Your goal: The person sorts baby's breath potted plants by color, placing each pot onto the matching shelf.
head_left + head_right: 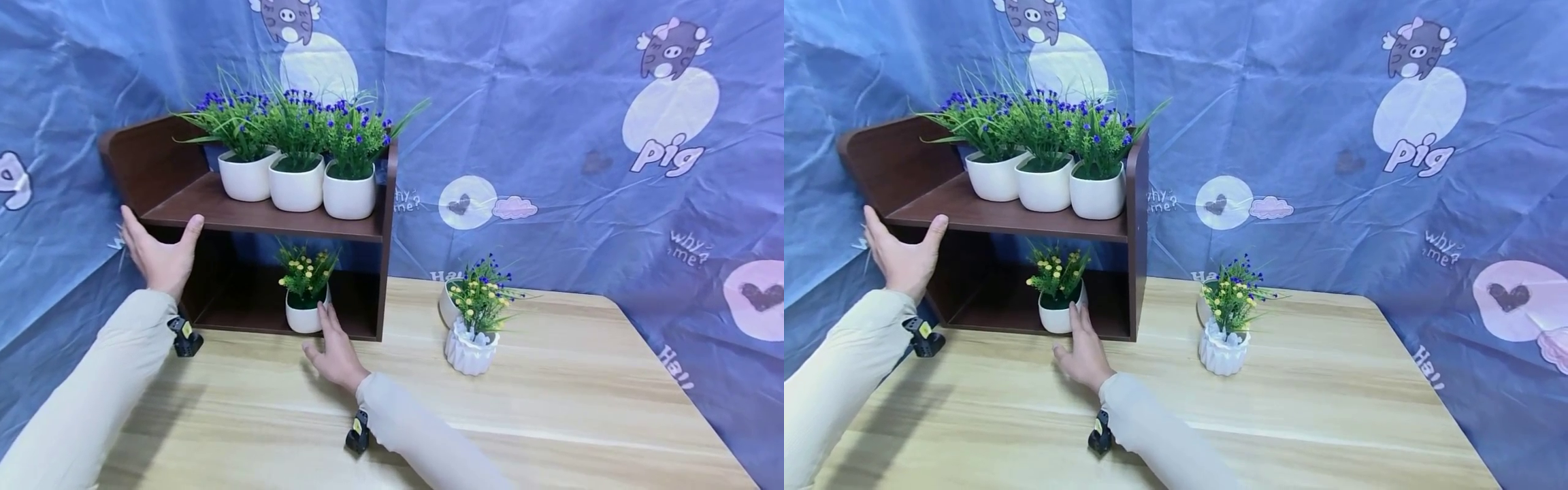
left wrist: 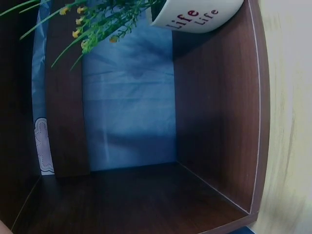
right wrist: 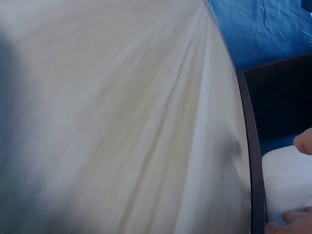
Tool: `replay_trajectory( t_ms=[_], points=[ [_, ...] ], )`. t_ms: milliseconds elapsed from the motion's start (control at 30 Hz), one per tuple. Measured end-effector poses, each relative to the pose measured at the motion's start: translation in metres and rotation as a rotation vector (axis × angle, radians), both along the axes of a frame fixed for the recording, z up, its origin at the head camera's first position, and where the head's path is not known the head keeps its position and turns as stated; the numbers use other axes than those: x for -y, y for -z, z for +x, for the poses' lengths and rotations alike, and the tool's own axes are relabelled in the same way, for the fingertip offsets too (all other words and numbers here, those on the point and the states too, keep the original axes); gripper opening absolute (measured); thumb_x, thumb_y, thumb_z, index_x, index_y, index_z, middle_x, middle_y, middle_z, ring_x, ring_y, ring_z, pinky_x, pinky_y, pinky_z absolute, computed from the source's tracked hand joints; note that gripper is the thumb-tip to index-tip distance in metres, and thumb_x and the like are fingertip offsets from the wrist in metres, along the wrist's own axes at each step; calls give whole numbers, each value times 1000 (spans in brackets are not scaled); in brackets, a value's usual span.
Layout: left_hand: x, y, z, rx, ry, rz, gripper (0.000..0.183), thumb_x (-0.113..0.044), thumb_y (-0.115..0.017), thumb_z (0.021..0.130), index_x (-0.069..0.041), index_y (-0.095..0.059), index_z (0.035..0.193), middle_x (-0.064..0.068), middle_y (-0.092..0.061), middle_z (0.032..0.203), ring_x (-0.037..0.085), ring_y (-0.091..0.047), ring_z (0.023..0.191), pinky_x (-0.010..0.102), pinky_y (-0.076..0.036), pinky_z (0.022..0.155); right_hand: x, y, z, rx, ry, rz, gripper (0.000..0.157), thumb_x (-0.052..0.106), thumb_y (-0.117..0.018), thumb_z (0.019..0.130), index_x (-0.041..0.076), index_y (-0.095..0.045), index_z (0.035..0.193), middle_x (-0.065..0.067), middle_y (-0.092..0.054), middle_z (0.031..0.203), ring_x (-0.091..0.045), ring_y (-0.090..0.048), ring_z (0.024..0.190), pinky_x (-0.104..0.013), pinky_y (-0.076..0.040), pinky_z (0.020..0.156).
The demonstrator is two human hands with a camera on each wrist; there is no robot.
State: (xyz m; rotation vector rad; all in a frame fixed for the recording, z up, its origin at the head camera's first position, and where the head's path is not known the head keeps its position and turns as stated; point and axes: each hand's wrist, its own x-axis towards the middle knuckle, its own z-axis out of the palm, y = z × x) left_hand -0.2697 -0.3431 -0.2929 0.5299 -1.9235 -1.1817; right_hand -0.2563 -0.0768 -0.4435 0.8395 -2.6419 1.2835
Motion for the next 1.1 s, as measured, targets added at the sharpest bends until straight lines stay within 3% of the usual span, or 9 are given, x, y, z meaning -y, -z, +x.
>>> replay_trajectory(
  t_ms=[300,400,567,833,1100],
  points=[
    [-1,0,0,-9,-10,-14,100,-56,-65,68,-31,-1,142,-9,-1,148,5,3,133,23,2,105,20,-5,-2,60,42,100,87,21,-61,81,18,-1,144,-15,-9,147,-28,-52,106,-30,-42,87],
    [0,0,0,-8,-13,-5,100,-55,-65,69,-31,-1,142,-10,-1,148,5,3,133,23,2,105,24,-8,-5,36,46,145,88,22,-63,79,17,-3,144,-16,-11,147,-28,-46,115,-33,-40,90],
    [-1,-1,0,-16,-18,-12,100,-56,-65,68,-30,-2,142,-9,-2,148,6,3,133,23,1,105,29,-12,-10,10,33,202,90,23,-64,77,15,-5,144,-16,-14,146,-29,-20,132,-43,-31,98],
    [-3,-3,0,-19,-16,-20,101,-56,-65,68,-30,-2,142,-9,-2,148,6,2,133,23,1,105,35,-20,-19,31,-13,270,92,25,-66,76,15,-5,144,-17,-14,146,-34,-15,132,-48,-25,100],
    [-1,-1,0,-17,-13,-5,100,-55,-65,69,-31,-1,142,-9,-1,148,6,4,133,23,1,106,47,-28,-23,98,-31,377,94,31,-65,78,24,1,144,-9,-10,148,-32,-9,134,-52,-20,101]
  ],
)
